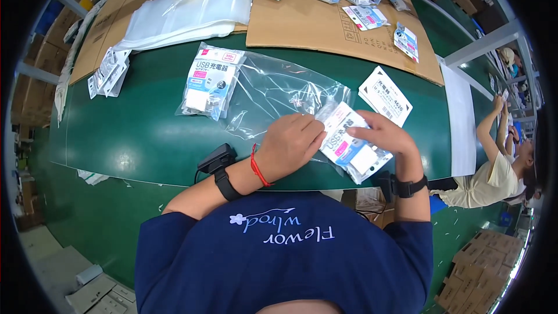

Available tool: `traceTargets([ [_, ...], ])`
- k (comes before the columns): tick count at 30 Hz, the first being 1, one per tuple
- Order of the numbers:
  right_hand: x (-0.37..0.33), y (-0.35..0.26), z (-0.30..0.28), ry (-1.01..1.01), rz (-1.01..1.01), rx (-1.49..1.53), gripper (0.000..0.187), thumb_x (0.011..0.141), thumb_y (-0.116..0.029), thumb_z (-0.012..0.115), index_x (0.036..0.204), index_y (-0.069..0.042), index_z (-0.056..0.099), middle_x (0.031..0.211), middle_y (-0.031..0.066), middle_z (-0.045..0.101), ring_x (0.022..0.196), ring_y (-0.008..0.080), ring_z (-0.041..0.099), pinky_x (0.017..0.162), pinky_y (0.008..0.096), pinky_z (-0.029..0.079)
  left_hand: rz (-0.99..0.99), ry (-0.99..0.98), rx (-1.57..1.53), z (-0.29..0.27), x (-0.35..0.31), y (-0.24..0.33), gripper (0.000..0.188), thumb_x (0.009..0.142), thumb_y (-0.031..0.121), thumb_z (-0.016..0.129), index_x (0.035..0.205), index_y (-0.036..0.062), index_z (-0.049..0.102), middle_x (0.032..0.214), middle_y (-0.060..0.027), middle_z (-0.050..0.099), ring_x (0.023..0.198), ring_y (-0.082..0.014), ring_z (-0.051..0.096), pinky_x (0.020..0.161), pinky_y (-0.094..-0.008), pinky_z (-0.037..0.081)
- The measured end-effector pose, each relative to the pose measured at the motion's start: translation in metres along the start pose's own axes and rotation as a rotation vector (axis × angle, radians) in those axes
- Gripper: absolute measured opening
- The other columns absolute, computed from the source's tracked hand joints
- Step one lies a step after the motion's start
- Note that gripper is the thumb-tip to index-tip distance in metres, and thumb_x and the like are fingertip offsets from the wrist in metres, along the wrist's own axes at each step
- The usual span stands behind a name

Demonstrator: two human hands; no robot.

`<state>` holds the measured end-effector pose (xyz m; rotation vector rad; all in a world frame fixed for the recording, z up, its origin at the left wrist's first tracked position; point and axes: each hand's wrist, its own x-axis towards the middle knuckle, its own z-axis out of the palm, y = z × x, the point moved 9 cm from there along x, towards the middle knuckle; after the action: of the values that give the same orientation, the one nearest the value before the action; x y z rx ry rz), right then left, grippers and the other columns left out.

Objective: The person packages chargers by hand, placing them into a plastic bag before inserting a paper label and sealing it. They then set the bag aside and repeat the process with a new plastic bag.

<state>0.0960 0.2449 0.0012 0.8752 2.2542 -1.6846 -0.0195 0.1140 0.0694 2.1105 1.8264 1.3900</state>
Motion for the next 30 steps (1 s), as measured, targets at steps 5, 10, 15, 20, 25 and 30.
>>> traceTargets([
  [5, 0.003, -0.032, 0.018, -0.07, -0.059, -0.007, 0.035, 0.088, -0.026, 0.063, 0.112, -0.001, 0.058, 0.089, 0.0011, 0.062, 0.081, 0.0068, 0.054, 0.071, 0.0223, 0.045, 0.053, 0.009, 0.063, -0.007, 0.0, 0.008, 0.01, 0.076, 0.007, 0.067, 0.077, 0.0043, 0.057, 0.069, -0.0082, 0.052, 0.063, -0.026, 0.054, 0.055, -0.0356, 0.043],
  [10, 0.008, -0.031, 0.004, 0.046, -0.065, -0.074, 0.036, 0.088, -0.025, 0.063, 0.113, -0.001, 0.058, 0.089, 0.0012, 0.062, 0.08, 0.0074, 0.054, 0.07, 0.0226, 0.045, 0.035, -0.005, 0.095, -0.01, -0.004, 0.008, 0.01, 0.076, 0.007, 0.067, 0.077, 0.0045, 0.057, 0.068, -0.0078, 0.051, 0.062, -0.0257, 0.054, 0.054, -0.0352, 0.043],
  [15, 0.031, -0.021, 0.038, -0.165, -0.1, -0.006, 0.04, 0.089, -0.025, 0.062, 0.119, -0.001, 0.056, 0.091, 0.0015, 0.062, 0.08, 0.0086, 0.054, 0.07, 0.0236, 0.045, 0.122, -0.026, 0.031, -0.004, -0.006, 0.012, 0.011, 0.077, 0.012, 0.065, 0.082, 0.0052, 0.057, 0.075, -0.0079, 0.053, 0.066, -0.024, 0.053, 0.058, -0.0342, 0.043],
  [20, 0.041, -0.02, 0.03, -0.078, -0.119, 0.311, 0.043, 0.089, -0.023, 0.062, 0.124, 0.001, 0.052, 0.105, 0.0056, 0.062, 0.092, 0.0107, 0.057, 0.079, 0.0252, 0.046, 0.01, -0.255, -0.279, -0.019, -0.017, 0.012, 0.015, 0.082, 0.017, 0.066, 0.088, 0.0049, 0.06, 0.076, -0.0075, 0.057, 0.063, -0.0186, 0.056, 0.051, -0.0285, 0.042],
  [25, 0.048, -0.015, 0.042, -0.219, -0.008, 0.391, 0.047, 0.089, -0.021, 0.061, 0.127, 0.002, 0.048, 0.116, 0.0097, 0.06, 0.101, 0.0135, 0.058, 0.088, 0.0278, 0.046, -1.159, -1.049, -1.149, 0.049, -0.111, -0.008, 0.027, 0.088, 0.029, 0.064, 0.101, 0.0052, 0.059, 0.076, -0.0045, 0.059, 0.059, -0.0087, 0.055, 0.047, -0.021, 0.041],
  [30, 0.061, -0.037, 0.068, -0.354, -0.08, 0.32, 0.048, 0.089, -0.021, 0.061, 0.129, 0.002, 0.047, 0.113, 0.0086, 0.061, 0.096, 0.0136, 0.06, 0.083, 0.0274, 0.048, -1.279, -0.836, -1.408, 0.088, -0.116, 0.007, 0.042, 0.089, 0.041, 0.061, 0.109, 0.0043, 0.056, 0.079, -0.0024, 0.057, 0.061, -0.0063, 0.056, 0.048, -0.0179, 0.043],
])
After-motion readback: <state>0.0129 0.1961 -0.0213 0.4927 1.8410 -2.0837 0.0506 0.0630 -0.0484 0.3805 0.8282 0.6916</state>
